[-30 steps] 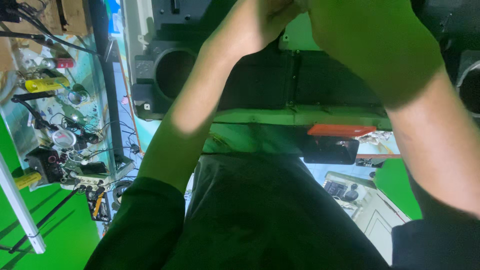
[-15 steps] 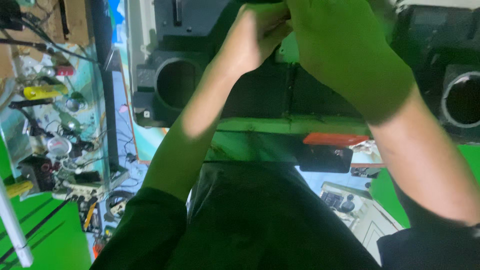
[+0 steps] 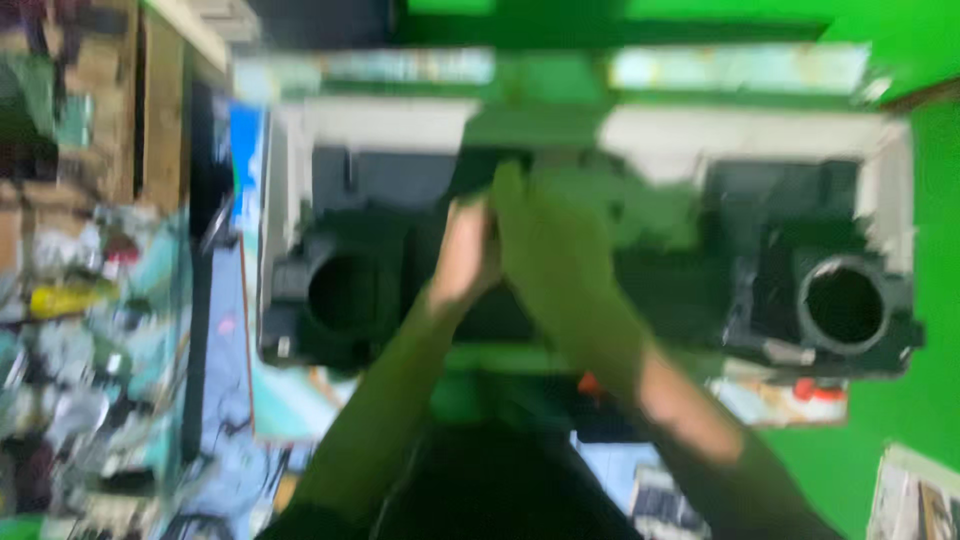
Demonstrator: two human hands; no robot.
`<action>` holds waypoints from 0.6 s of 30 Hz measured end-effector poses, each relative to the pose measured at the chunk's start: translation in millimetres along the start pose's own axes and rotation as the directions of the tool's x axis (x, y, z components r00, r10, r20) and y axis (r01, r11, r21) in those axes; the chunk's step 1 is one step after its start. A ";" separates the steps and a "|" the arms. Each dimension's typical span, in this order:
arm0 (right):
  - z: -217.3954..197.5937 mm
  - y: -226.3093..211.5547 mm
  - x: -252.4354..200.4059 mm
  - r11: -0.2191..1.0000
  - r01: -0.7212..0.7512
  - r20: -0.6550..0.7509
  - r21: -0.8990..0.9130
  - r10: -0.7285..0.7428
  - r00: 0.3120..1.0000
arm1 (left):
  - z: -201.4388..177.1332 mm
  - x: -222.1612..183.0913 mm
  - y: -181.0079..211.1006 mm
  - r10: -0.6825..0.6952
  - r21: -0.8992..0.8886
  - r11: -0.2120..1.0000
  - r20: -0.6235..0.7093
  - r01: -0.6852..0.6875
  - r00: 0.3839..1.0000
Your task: The person unscrews several components from a keyboard shell using a screwdriver, handles a small bracket, and secures a component inside the shell.
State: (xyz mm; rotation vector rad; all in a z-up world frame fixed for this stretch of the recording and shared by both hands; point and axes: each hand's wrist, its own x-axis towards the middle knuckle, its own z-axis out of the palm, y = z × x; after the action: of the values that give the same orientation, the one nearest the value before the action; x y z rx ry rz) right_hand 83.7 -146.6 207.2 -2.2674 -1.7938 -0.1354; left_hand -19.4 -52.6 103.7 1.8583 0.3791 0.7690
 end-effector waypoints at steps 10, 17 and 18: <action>-19.7 14.8 12.0 0.970 0.007 0.149 0.244 -0.045 0.988 | -1.2 21.0 11.6 -0.223 0.000 0.974 0.133 0.225 0.966; -7.0 13.4 5.9 0.979 -0.126 0.206 0.162 0.091 0.974 | 3.2 16.1 8.6 -0.179 -0.107 0.976 0.123 0.192 0.976; -7.7 14.8 5.5 0.981 -0.097 0.160 0.165 0.071 0.985 | 2.3 15.7 2.4 -0.140 -0.129 0.978 0.163 0.162 0.977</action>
State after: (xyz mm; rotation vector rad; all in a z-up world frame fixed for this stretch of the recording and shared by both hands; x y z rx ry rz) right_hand 100.0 -146.5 213.8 -2.2779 -1.7033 0.2079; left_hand -6.4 -46.1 110.5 1.7198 0.3537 0.5324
